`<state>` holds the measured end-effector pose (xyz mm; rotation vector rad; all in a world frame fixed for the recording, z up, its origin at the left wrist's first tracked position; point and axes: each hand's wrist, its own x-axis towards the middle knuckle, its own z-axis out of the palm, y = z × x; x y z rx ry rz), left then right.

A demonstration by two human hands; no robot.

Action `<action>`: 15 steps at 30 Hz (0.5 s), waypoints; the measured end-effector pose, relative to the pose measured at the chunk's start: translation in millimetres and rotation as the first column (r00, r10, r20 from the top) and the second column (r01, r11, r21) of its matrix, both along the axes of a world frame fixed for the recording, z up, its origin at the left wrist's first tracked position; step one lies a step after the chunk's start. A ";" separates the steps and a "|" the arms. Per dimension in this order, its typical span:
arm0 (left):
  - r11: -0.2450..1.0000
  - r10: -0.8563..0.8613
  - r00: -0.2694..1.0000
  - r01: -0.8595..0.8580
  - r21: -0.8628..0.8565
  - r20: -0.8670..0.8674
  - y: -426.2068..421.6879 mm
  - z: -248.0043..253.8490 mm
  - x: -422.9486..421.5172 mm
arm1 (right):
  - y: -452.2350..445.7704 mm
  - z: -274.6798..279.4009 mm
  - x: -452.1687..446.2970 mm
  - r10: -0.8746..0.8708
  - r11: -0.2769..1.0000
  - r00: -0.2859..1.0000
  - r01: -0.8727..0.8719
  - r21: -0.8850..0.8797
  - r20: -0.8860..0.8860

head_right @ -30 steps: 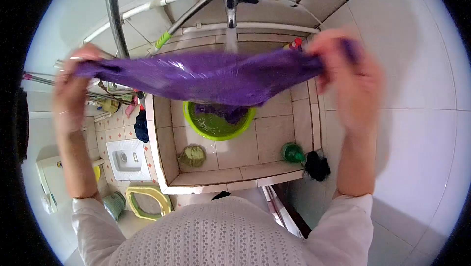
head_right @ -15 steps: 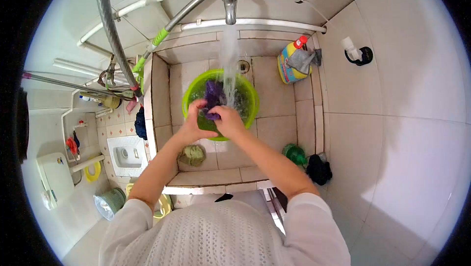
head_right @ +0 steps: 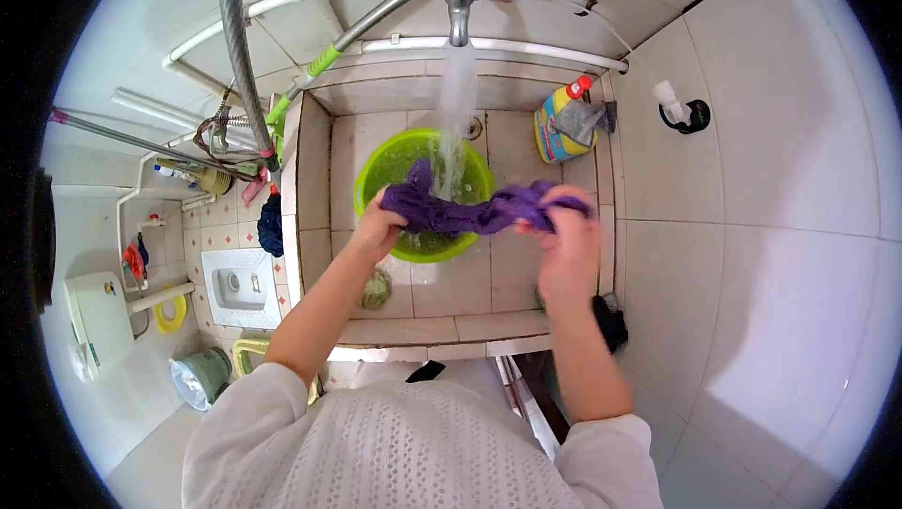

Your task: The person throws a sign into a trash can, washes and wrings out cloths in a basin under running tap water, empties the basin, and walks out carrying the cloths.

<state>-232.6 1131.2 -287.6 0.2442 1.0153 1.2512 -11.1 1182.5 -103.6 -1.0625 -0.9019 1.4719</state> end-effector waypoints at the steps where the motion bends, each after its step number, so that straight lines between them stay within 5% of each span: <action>1: 0.998 -0.025 0.998 0.027 0.052 -0.055 -5.8 27.0 7.5 | -0.8 -39.7 -6.4 0.020 0.978 0.995 0.002 -0.207 0.102; 2: 0.993 -0.051 0.992 0.062 0.098 -0.113 -13.7 51.4 17.2 | -5.2 -91.9 -10.8 0.130 0.927 0.988 -0.090 -0.364 0.087; 4: 0.909 -0.288 0.822 0.397 0.131 -0.492 -27.5 84.4 43.7 | -14.4 -167.5 -26.5 0.256 0.505 0.907 -0.421 -0.754 -0.335; 6: 0.734 -0.314 0.744 0.584 0.346 -0.589 -51.3 84.5 68.1 | -33.6 -181.9 -44.1 0.098 0.560 0.677 -0.643 -0.522 -0.729; 7: 0.786 -0.372 0.804 0.539 0.302 -0.464 -50.6 94.8 60.6 | -45.5 -214.1 -44.2 0.435 0.706 0.729 -0.640 -0.302 -0.529; 8: 0.832 -0.414 0.851 0.497 0.245 -0.322 -52.5 113.4 44.7 | -57.4 -246.8 -44.1 0.583 0.794 0.792 -0.603 -0.078 -0.182; 10: 0.927 -0.313 0.949 0.296 0.228 0.038 -53.1 100.3 5.1 | -57.6 -218.2 -41.7 0.095 0.501 0.558 -0.743 -0.445 -0.825; 12: 0.971 -0.096 0.995 0.096 0.219 -0.010 -43.0 97.7 -39.3 | -59.1 -136.7 -61.8 0.033 0.514 0.570 -0.714 -0.476 -0.821; 14: 0.968 0.164 0.975 -0.129 -0.218 0.152 -45.5 67.7 -19.8 | -67.3 -112.4 -75.9 0.085 0.513 0.581 -0.722 -0.464 -0.810; 15: 0.958 0.182 0.938 -0.101 -0.269 0.294 -45.4 61.7 0.4 | -70.9 -107.2 -86.9 0.010 0.443 0.647 -0.687 -0.576 -0.763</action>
